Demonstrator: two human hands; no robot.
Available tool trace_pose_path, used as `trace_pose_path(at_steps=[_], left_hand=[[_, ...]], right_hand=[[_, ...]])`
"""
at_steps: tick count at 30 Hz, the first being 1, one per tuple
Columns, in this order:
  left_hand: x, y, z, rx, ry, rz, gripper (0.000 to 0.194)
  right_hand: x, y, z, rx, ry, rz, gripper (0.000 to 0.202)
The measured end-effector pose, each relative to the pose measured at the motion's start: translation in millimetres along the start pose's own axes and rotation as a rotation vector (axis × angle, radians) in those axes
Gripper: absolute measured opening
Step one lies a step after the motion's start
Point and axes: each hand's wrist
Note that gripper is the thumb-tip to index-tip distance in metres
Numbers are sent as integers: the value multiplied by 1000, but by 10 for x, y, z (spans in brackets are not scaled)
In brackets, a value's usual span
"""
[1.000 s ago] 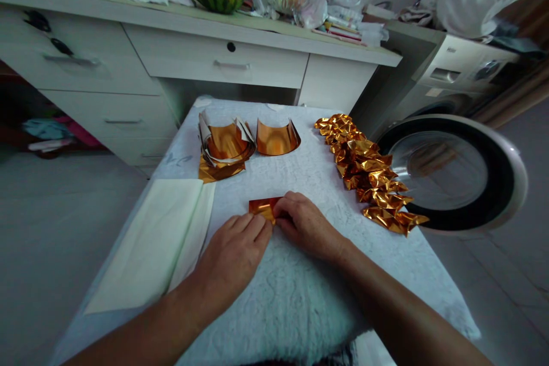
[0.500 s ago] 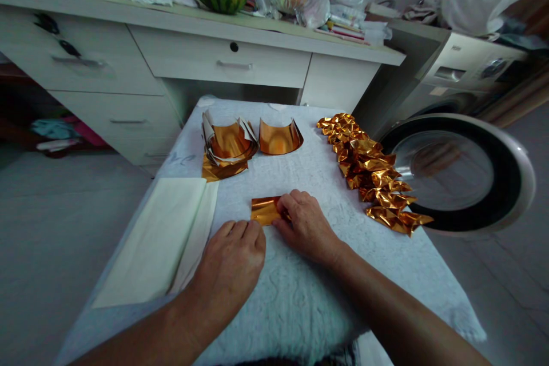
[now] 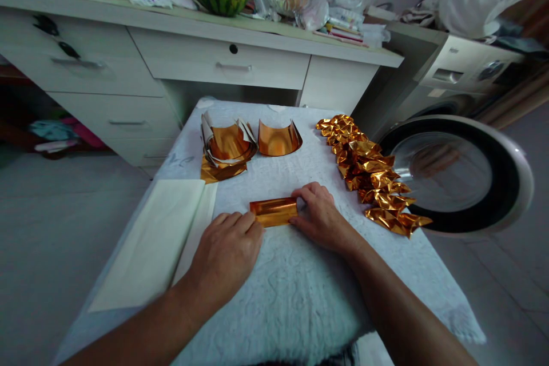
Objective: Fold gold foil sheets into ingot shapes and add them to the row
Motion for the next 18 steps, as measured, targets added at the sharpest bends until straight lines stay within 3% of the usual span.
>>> trace_pose_path(at_steps=[3, 8, 11, 15, 18], left_hand=[[32, -23, -49, -50, 33, -2, 21], [64, -33, -77, -109, 70, -33, 15], [74, -53, -83, -205, 129, 78, 6], [86, -91, -111, -424, 202, 354, 58], [102, -76, -136, -637, 272, 360, 64]], right_hand=[[0, 28, -20, 32, 9, -11, 24], [9, 38, -29, 80, 7, -22, 19], [16, 39, -19, 93, -5, -30, 12], [14, 68, -6, 181, 22, -18, 8], [8, 104, -7, 280, 65, 4, 8]])
Point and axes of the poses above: each hand's wrist, its own x-axis towards the middle knuckle, its own y-axis out of the back of the hand, z = x × y, and after that the axes turned 15 degrees about -x, right-handed
